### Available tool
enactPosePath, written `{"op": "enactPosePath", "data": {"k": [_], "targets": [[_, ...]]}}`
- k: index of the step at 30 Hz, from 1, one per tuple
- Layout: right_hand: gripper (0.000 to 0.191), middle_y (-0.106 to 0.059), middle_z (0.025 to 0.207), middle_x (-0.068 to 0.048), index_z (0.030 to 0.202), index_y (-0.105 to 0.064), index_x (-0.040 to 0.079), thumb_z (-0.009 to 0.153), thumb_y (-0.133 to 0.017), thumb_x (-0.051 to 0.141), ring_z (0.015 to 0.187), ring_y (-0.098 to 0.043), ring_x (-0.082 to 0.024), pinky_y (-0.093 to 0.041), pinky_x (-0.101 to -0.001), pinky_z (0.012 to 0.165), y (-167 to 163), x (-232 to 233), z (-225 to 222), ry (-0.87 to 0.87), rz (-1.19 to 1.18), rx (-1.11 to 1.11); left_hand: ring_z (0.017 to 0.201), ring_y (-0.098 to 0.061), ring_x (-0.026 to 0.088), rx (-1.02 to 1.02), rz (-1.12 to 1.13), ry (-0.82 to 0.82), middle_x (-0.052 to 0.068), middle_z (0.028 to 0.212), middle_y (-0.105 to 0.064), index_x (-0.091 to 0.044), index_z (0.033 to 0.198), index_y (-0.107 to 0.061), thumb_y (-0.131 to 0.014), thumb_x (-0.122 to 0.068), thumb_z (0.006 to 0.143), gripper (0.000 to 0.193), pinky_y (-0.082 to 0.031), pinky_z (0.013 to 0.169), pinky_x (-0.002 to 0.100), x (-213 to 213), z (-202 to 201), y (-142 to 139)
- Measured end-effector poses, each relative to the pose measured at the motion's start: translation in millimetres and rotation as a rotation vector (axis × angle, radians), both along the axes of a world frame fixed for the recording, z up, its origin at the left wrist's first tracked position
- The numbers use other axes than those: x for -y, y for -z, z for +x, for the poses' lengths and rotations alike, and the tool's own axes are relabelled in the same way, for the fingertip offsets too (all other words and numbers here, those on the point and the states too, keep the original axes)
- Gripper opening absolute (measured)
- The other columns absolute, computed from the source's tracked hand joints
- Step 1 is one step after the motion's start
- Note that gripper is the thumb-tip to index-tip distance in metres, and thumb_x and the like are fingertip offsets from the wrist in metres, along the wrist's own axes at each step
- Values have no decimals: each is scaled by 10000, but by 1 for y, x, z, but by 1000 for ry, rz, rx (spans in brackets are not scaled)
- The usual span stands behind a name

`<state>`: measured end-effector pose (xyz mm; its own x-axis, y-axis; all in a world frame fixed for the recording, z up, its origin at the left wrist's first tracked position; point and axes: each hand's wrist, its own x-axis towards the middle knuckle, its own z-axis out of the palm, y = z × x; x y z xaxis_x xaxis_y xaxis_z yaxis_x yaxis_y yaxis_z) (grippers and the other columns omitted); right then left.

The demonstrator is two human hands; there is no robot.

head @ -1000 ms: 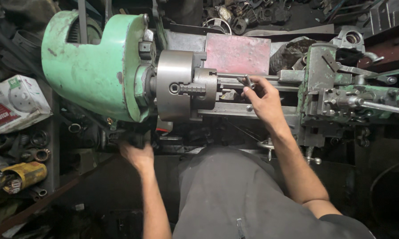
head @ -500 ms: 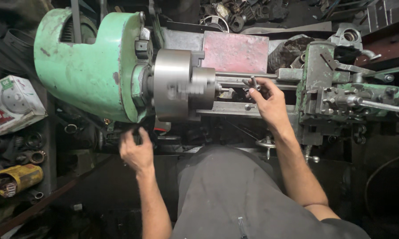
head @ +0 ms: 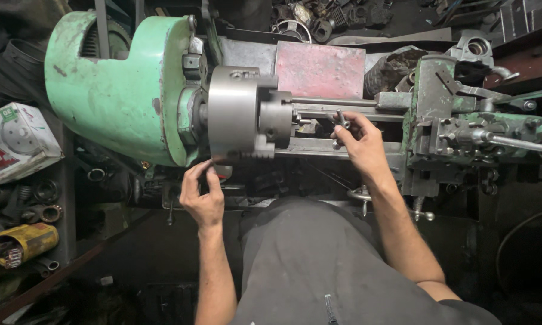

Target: The person operates a metal lathe, adjusting the chuck and tool post while the machine spins a cylindrical metal workpiece. They use a wrench to tighten components and a file to smooth the surface of the rotating metal.

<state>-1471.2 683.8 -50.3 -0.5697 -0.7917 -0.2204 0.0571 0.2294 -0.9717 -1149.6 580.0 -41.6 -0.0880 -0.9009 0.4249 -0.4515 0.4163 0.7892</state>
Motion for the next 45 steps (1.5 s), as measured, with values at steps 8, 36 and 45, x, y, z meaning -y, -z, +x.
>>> {"op": "enactPosePath", "data": {"k": [8,36,45], "targets": [[278,-701,1026,-32,1295,-633,18,1019,-647,-7,928,-662,-89,-534,-252,800,-22,1,22,-102,-176,-147,1119,-710,310,-67,-8,49,134,1189,-715,-21,1182,-653,-648,-33,1006,176,-561,1020,411,-1,-10,-4],[286,-688,766,-190,1066,-569,17,811,-691,61,779,-692,-423,-512,-542,659,-118,73,69,-711,18,-1086,1395,-505,311,268,-239,335,-8,1306,-691,-157,1302,-688,-672,-56,947,369,-204,1271,591,16,-67,-60],[601,-707,1131,-153,1501,-510,89,922,-594,-48,914,-709,-300,-573,-395,751,-163,40,-21,-443,-95,-1058,1433,-470,238,180,-342,338,-84,1286,-695,-293,1135,-796,-615,37,880,454,-88,1323,567,-6,-45,2]]}}
